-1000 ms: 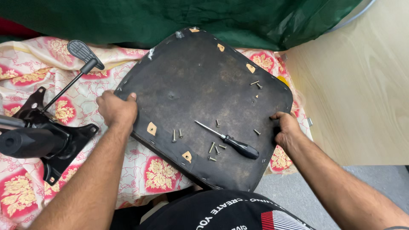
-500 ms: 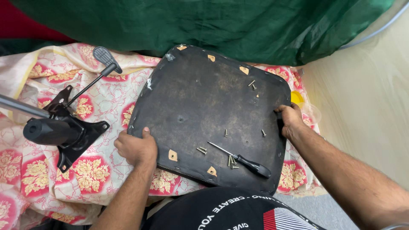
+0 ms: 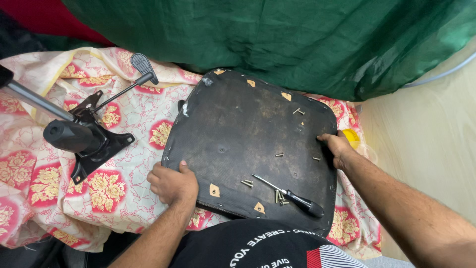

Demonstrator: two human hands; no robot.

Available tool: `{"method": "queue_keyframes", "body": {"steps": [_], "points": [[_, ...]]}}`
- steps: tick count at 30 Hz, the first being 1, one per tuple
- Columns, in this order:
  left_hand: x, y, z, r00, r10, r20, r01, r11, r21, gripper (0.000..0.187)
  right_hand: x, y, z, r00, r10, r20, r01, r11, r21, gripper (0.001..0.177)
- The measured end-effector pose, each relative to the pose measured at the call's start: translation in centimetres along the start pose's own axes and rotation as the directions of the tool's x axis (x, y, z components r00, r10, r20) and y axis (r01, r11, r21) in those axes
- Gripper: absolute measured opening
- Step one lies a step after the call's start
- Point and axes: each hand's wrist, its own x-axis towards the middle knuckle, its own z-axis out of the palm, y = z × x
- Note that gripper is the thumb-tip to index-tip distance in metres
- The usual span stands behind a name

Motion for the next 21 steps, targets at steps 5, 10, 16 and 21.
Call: {"method": "queue_keyframes", "body": {"steps": [5, 10, 16, 21], "points": [[-0.9, -0.6, -0.7, 0.998, -0.036, 0.044, 0.036, 0.999, -0.002, 0.076, -1.7, -0.9, 1.5, 0.984, -0.178, -0.021, 0.169, 0.961, -0.219, 0.088], [0.5, -0.2, -1.5, 0.999, 0.036, 0.038, -0.034, 0.998, -0.043, 0.072, -5.9, -0.6, 6.7, 0.646, -0.759, 0.078, 0.703, 0.551, -0.450, 0.078], [5.7, 0.0, -1.5, 0.954, 0.297, -0.031, -0.298, 0.938, -0.179, 0.044, -15.7, 0.7, 12.6, 0.457, -0.747, 0.483, 0.864, 0.242, -0.442, 0.074], [11.2, -0.3, 0.0, 0.842, 0.536, -0.058, -0.529, 0.799, -0.284, 0.029, -19.1, 0.9, 15.3, 0.471, -0.582, 0.663, 0.830, 0.037, -0.557, 0.085]]}}
